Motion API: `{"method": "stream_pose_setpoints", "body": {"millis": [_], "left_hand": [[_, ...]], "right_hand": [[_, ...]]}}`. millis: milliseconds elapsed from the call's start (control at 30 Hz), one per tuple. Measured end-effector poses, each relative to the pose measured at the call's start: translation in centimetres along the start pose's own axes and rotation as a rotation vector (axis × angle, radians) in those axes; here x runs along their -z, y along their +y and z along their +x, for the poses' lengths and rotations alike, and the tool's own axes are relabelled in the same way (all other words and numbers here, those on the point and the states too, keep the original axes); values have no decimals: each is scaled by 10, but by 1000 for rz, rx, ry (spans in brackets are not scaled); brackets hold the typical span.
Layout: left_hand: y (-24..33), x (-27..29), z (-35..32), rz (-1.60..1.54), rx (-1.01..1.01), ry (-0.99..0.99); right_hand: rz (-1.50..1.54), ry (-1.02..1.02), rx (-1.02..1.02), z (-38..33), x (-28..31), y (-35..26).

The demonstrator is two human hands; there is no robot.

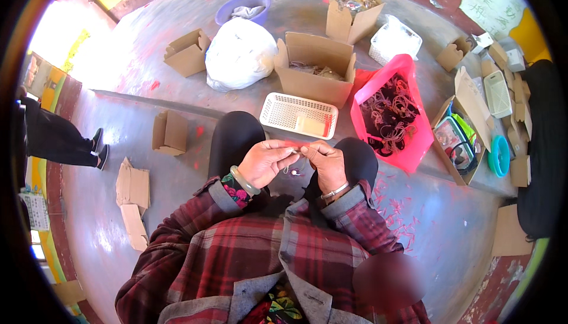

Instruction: The person sits on the floor surrounded by boxes and bags, picking up hair ties and clips from a pink bag. They manipulate each item by hand, separating or adjusting them, and placing them into a white plastic basket or a cardboard box.

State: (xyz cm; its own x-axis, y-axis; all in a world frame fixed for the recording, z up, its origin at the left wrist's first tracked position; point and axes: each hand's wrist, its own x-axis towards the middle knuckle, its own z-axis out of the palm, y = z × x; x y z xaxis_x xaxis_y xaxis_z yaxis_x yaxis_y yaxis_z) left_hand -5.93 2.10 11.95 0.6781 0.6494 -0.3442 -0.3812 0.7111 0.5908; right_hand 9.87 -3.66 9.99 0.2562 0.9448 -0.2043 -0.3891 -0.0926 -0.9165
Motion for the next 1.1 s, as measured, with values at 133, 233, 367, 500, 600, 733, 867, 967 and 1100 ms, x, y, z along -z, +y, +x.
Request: {"method": "stream_pose_setpoints", "body": {"millis": [133, 233, 367, 500, 600, 733, 867, 967, 1100], "left_hand": [[0, -9, 3, 18, 28, -70], [-3, -9, 3, 2, 35, -112], [-4, -14, 4, 11, 51, -161], [-6, -16, 1, 32, 46, -200], [-8, -13, -1, 48, 15, -190], [-12, -2, -2, 25, -21, -156], [-11, 1, -1, 29, -58, -92], [-10, 0, 0, 55, -53, -66], [-11, -4, 4, 156, 15, -10]], "right_hand": [[-13, 44, 50, -9, 7, -1], [36, 45, 83, -16, 6, -7], [24, 93, 143, -23, 7, -7], [-4, 130, 138, -29, 8, -7], [-33, 149, 100, -31, 4, -9], [-45, 152, 65, -29, 2, -5], [-60, 247, 165, -28, -3, -12], [-331, 327, 335, -35, -2, -21], [-872, 188, 742, -41, -24, -35]]}}
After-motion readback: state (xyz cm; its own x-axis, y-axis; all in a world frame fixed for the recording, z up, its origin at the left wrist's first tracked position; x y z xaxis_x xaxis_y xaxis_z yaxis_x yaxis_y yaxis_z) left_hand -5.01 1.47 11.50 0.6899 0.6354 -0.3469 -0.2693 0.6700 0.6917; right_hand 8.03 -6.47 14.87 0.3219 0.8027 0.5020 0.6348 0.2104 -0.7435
